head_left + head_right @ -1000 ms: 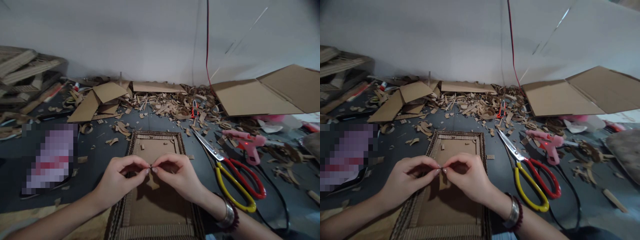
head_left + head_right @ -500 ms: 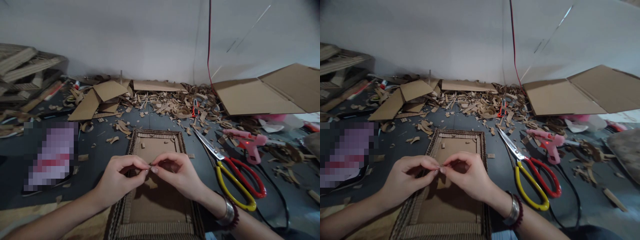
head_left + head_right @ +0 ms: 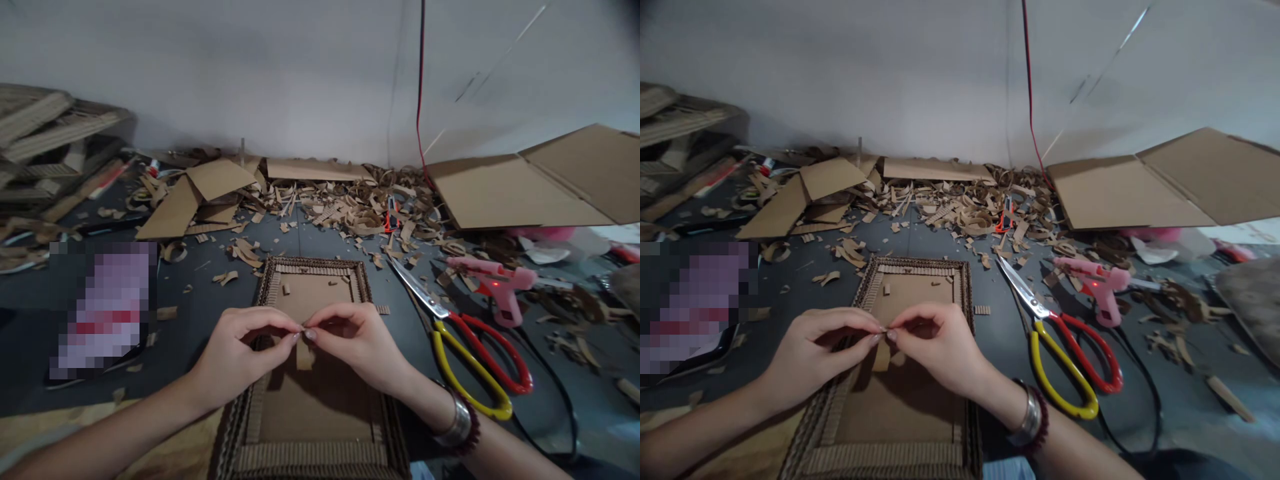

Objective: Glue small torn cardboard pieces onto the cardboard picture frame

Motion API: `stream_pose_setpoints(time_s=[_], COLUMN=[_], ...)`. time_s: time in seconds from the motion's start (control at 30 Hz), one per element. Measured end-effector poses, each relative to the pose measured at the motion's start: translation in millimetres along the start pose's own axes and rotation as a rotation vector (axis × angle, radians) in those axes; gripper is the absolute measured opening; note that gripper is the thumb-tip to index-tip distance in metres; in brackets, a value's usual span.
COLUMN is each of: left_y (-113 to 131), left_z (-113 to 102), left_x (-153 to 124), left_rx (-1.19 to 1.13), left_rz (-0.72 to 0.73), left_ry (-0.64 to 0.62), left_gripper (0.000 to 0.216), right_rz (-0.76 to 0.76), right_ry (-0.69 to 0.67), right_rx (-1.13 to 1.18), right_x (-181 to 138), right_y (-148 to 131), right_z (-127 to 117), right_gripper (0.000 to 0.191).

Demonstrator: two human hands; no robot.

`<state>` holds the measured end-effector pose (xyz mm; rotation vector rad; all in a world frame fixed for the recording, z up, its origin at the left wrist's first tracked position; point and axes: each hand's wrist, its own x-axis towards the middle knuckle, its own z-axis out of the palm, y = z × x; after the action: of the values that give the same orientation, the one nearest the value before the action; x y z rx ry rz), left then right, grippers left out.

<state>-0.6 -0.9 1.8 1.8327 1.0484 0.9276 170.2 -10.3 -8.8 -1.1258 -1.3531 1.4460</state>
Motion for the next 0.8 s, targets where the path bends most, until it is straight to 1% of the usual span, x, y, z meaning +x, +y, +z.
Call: stream_pose_setpoints(time_s=[0.13,0.23,0.37,0.53,0.63,0.8], left_y=[-0.8,-3.5,-7.5,-8.7,-9.2,-11.6], left_z=[-0.2,-0.6,-1.1,-1.6,-1.8,-3.5], left_x=[-1.0,0.2,2.8,2.1,2.0,5.0], left_rx=[-0.038,-0.029,-0.001,0.038,0.030,-0.013], left_rz=[-0.099,-0.124,-0.132,-0.111,-0.103,-0.138], left_ry=[-0.010,0.011,0.085,0.122,0.156,0.219], left_gripper=[0.010,0.008,0.007,0.006,0.005,0.005], right_rz=[0.013,0.031,0.037,0.036,0.031,0.027], right_ry=[-0.006,0.023,0.070,0.085,0.093,0.110], right_rx=[0.002,0.009,0.005,-0.007,-0.015,-0.020], right_x=[1.0,2.1,3.1,3.8,4.2,4.3], right_y=[-2.9,-5.5,-7.0,-6.4,-6.1,-8.1], right_z=[-1.0,-3.6,-6.4,-6.7,-6.7,-8.1], right_gripper=[0.003,0.002,0.004,0.004,0.003,0.003])
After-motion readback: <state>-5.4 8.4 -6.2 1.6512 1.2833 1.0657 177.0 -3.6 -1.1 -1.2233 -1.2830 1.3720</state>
